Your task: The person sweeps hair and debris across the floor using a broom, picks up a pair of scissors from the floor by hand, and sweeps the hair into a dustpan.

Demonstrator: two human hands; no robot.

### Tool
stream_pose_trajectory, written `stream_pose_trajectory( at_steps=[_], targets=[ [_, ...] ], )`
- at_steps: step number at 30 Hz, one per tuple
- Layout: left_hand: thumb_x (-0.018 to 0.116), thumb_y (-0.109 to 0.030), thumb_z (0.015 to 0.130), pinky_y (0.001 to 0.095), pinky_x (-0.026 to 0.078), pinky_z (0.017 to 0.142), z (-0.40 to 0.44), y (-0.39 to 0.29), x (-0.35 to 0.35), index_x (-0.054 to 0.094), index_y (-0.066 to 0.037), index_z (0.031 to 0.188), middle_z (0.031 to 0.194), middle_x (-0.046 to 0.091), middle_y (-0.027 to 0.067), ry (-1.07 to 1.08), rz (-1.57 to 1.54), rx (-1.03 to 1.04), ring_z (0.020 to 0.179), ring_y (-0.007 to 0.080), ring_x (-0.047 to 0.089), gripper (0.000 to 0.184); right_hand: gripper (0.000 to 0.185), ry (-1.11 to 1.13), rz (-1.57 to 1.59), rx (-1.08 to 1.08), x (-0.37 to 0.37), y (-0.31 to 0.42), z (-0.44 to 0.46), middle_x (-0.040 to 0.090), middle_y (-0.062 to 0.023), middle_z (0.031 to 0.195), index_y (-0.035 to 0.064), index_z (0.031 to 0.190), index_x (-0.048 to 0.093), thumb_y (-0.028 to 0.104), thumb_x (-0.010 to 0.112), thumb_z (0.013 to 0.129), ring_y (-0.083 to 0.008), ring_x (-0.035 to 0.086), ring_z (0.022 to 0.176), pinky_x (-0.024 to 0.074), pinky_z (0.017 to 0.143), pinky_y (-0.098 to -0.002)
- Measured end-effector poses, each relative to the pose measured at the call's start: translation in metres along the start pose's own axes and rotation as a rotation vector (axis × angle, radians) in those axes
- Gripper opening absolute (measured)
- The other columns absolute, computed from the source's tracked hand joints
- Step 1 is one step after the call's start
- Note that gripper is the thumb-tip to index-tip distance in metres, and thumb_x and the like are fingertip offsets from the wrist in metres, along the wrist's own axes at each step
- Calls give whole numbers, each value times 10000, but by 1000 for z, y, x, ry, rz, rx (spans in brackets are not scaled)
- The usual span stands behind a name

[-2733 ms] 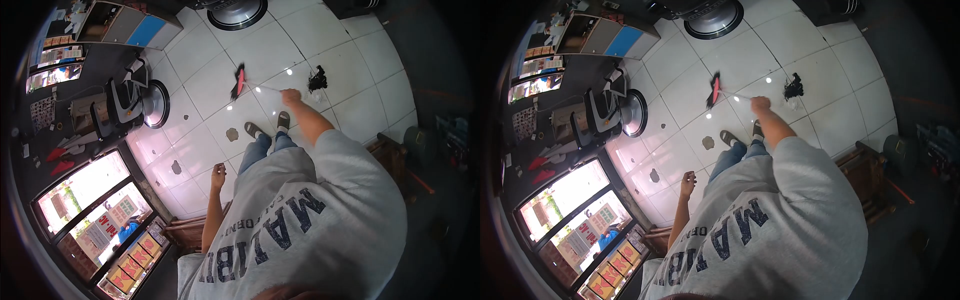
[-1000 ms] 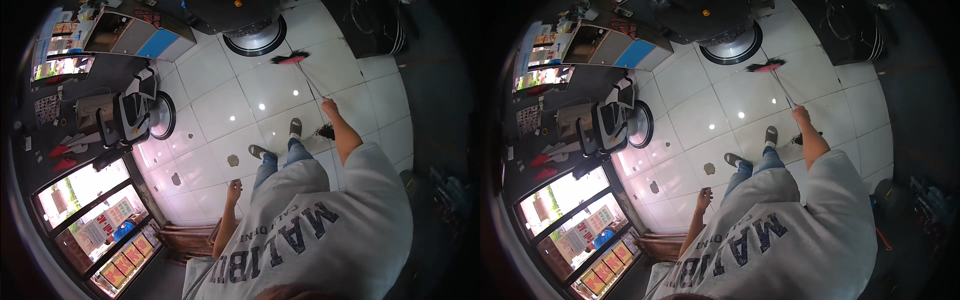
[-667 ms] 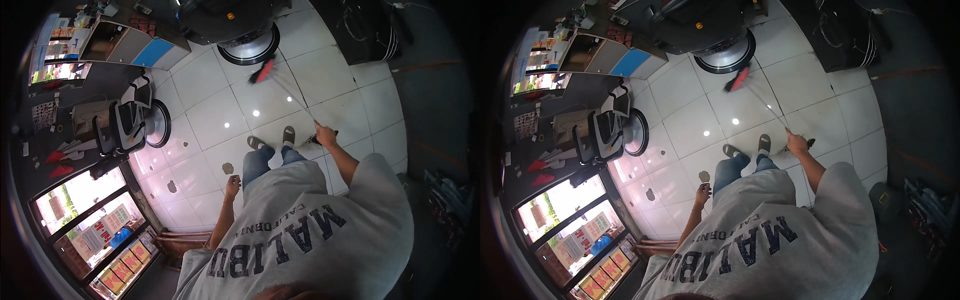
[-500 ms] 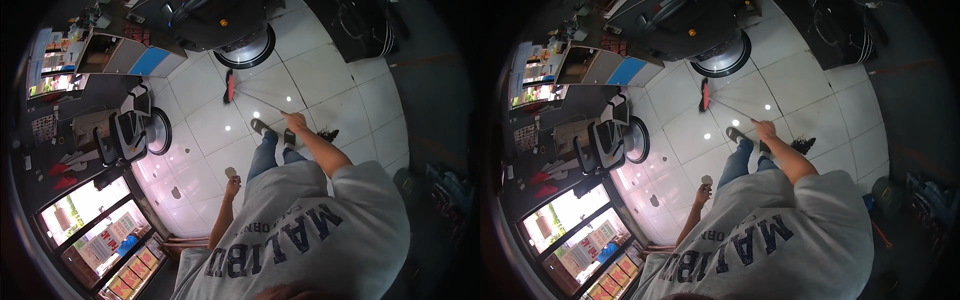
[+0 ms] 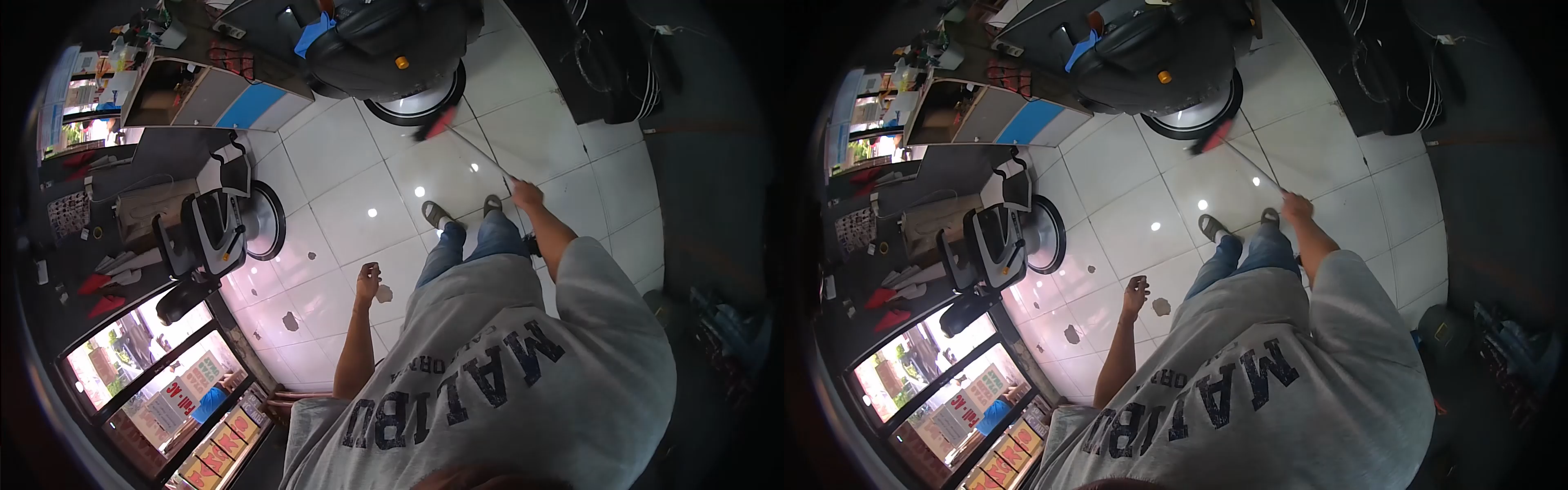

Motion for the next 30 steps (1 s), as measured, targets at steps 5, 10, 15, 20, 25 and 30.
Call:
stream_pose_trajectory(
  at_steps=[5, 10, 15, 20, 25, 30],
  targets=[
    [538, -294, 937, 294, 522, 614, 2, -6, 6, 578, -21, 1086, 863, 626, 100, -64, -101, -84, 691, 158, 608, 313, 444, -65, -29, 36, -29, -112, -81, 665, -190, 938, 279, 1336, 487, 216, 461, 897, -371, 646, 872, 519, 788, -480],
    [540, -325, 931, 284, 492, 538, -15, -9, 53, 568, -33, 1140, 905, 666, 135, -4, -25, -175, 681, 154, 617, 360, 481, -155, -95, -222, -47, -114, -81, 652, -169, 719, 276, 1352, 463, 165, 470, 884, -353, 652, 696, 515, 660, -478],
    [548, -338, 933, 282, 509, 562, -18, -27, 103, 581, -51, 1122, 869, 641, 108, 40, 3, -120, 723, 165, 633, 346, 566, -182, -125, -482, -51, 36, 34, 677, -113, 873, 302, 1361, 441, 84, 466, 839, -296, 656, 833, 491, 764, -423],
    [528, -333, 937, 290, 510, 634, -21, -82, 110, 582, -51, 1120, 889, 650, 114, -10, 66, -6, 715, 167, 640, 341, 383, -93, -83, -326, -106, 91, 93, 676, -79, 1001, 256, 1232, 576, 164, 402, 903, -262, 635, 974, 480, 844, -420],
    [523, -318, 939, 291, 510, 647, -30, -117, 109, 580, -36, 1122, 909, 639, 124, -107, -69, -72, 730, 166, 624, 342, 500, -109, -175, -234, -82, -97, 78, 660, -61, 1009, 284, 1312, 490, 131, 474, 836, -261, 634, 949, 496, 856, -416],
    [522, -371, 940, 280, 510, 572, -35, -79, 141, 574, -76, 1134, 907, 650, 89, -74, -72, -174, 736, 151, 643, 357, 418, 77, -146, 27, -98, -268, -62, 653, -162, 987, 203, 1331, 484, 196, 444, 916, -346, 636, 921, 518, 800, -473]
  ],
)
Point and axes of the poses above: each hand's wrist, its own z-axis towards the middle knuckle, its own x-axis out of the palm, y = z × x, the point moved 8 cm from there along z, towards the middle knuckle
